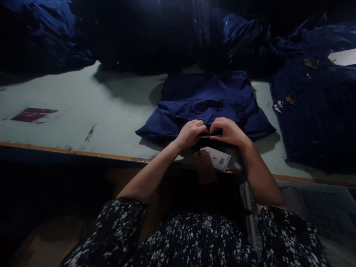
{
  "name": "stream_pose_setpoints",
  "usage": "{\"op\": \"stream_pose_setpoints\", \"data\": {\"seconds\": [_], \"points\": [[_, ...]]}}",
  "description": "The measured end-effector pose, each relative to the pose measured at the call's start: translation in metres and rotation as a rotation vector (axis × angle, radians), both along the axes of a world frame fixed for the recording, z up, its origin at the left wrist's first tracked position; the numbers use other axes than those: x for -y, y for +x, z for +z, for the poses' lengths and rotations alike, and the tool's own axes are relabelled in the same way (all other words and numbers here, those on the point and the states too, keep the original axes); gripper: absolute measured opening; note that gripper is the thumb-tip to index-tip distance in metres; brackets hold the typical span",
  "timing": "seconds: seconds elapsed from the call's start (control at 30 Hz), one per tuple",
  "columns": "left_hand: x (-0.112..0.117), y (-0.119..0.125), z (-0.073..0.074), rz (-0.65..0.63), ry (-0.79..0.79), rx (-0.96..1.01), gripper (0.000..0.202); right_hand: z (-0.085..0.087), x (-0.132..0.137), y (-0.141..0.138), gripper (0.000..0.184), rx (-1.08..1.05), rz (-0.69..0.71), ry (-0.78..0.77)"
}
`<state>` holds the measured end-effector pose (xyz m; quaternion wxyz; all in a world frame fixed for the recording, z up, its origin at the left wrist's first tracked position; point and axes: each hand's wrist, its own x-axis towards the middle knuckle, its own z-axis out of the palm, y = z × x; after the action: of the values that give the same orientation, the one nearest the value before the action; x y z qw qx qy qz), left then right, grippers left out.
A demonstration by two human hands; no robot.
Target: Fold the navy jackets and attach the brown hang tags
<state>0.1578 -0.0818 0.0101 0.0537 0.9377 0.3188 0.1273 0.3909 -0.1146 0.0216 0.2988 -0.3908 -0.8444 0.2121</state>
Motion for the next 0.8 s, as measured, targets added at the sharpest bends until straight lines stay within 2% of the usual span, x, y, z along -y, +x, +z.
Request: {"op": "stream_pose_setpoints", "data": {"seconds": [0.1,0.17,0.23,0.33,0.4,0.5,0.57,0.67,0.8], "points": [[-0.005,-0.015,0.009,-0.149,-0.149,0.031,0.034,0.004,0.000,0.006,0.022,-0.038,0.142,-0.125],[-0.006,-0.026,0.013,-0.226,-0.235,0.089,0.042,0.003,-0.001,0.007,0.023,0.012,0.153,-0.115],[-0.004,-0.034,0.014,-0.253,-0.256,0.099,0.040,0.000,-0.003,0.007,0.023,0.103,0.134,-0.093],[-0.001,-0.035,0.010,-0.217,-0.210,0.016,0.032,-0.005,-0.007,0.006,0.017,0.217,0.127,-0.126],[-0.001,-0.034,0.007,-0.207,-0.190,-0.007,0.033,-0.005,-0.007,0.005,0.017,0.182,0.128,-0.160],[0.002,-0.037,0.006,-0.220,-0.142,0.109,0.037,0.007,-0.002,0.005,0.029,0.009,0.080,-0.159],[0.009,-0.043,0.007,-0.175,-0.072,0.256,0.033,0.020,0.006,0.005,0.035,-0.039,0.056,-0.176],[0.029,-0.056,0.005,-0.059,0.006,0.403,0.018,0.037,0.022,0.003,0.032,0.087,0.068,-0.286],[0.065,-0.066,-0.010,-0.026,-0.050,0.425,0.026,0.040,0.048,-0.006,0.018,0.337,-0.004,-0.296]]}}
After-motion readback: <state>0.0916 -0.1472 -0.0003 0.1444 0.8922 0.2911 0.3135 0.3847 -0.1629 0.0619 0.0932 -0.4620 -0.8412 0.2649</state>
